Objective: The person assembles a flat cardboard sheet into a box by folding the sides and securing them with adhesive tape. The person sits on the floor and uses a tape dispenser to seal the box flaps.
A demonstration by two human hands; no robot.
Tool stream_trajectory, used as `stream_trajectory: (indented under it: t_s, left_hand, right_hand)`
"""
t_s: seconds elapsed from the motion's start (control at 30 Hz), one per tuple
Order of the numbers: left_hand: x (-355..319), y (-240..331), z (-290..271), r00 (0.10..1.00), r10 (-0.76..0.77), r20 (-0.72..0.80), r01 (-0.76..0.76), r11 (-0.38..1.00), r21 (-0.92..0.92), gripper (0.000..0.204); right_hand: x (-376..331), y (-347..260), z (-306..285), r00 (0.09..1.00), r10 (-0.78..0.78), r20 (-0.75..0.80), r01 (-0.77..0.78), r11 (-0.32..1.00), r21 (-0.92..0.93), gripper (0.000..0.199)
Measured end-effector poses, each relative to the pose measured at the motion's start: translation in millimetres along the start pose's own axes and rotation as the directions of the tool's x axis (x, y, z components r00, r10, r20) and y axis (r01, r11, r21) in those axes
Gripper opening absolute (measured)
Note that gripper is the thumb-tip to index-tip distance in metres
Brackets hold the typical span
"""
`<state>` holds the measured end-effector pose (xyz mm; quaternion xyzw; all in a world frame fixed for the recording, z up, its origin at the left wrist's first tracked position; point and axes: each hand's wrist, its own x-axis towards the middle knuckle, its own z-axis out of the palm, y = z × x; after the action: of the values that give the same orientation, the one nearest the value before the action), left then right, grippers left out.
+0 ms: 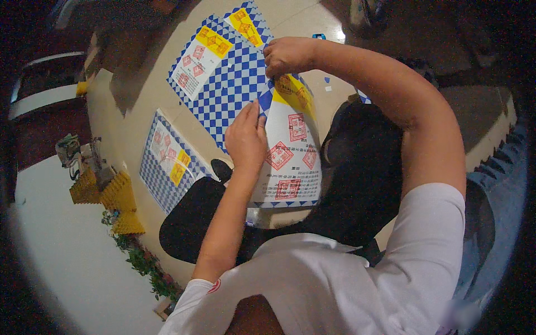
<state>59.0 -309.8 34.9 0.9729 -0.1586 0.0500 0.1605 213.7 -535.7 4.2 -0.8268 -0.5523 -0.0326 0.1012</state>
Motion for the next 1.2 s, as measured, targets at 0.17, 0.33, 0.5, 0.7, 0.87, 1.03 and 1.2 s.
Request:
stream_trajectory:
  t_s: [0.17, 0.33, 0.5, 0.7, 0.87, 1.03, 1.2]
  left_hand:
    - [-16, 9, 26, 0.993, -0.111, -0.041, 0.113, 0.992, 0.05, 0.061]
    - [0, 24, 15, 0.962, -0.252, 0.102, 0.25, 0.968, 0.028, 0.05]
    - [4, 32, 18, 0.944, -0.318, 0.092, 0.317, 0.948, 0.023, 0.032]
    - [3, 32, 20, 0.95, -0.305, 0.069, 0.305, 0.952, 0.008, 0.027]
    - [-20, 24, 13, 0.945, -0.32, 0.07, 0.319, 0.947, 0.032, 0.027]
    - [-60, 24, -6, 0.927, -0.327, 0.185, 0.305, 0.942, 0.139, 0.027]
    - [-109, 22, -24, 0.9, -0.375, 0.224, 0.371, 0.927, 0.06, 0.026]
  right_hand:
    - [9, -5, -5, 0.999, 0.019, 0.048, -0.02, 1.0, 0.002, 0.019]
    - [4, 0, -7, 0.995, 0.037, 0.092, -0.04, 0.999, 0.032, 0.015]
    - [2, 2, -3, 1.0, 0.014, 0.002, -0.014, 0.999, 0.052, 0.016]
    - [19, -24, -14, 0.993, -0.115, 0.009, 0.112, 0.982, 0.155, 0.015]
    - [28, -29, -8, 0.977, -0.026, 0.211, -0.02, 0.977, 0.211, 0.014]
    - [28, -26, -5, 0.971, 0.017, 0.239, -0.076, 0.967, 0.241, 0.02]
    - [30, -33, -9, 0.976, 0.024, 0.218, -0.071, 0.974, 0.214, 0.014]
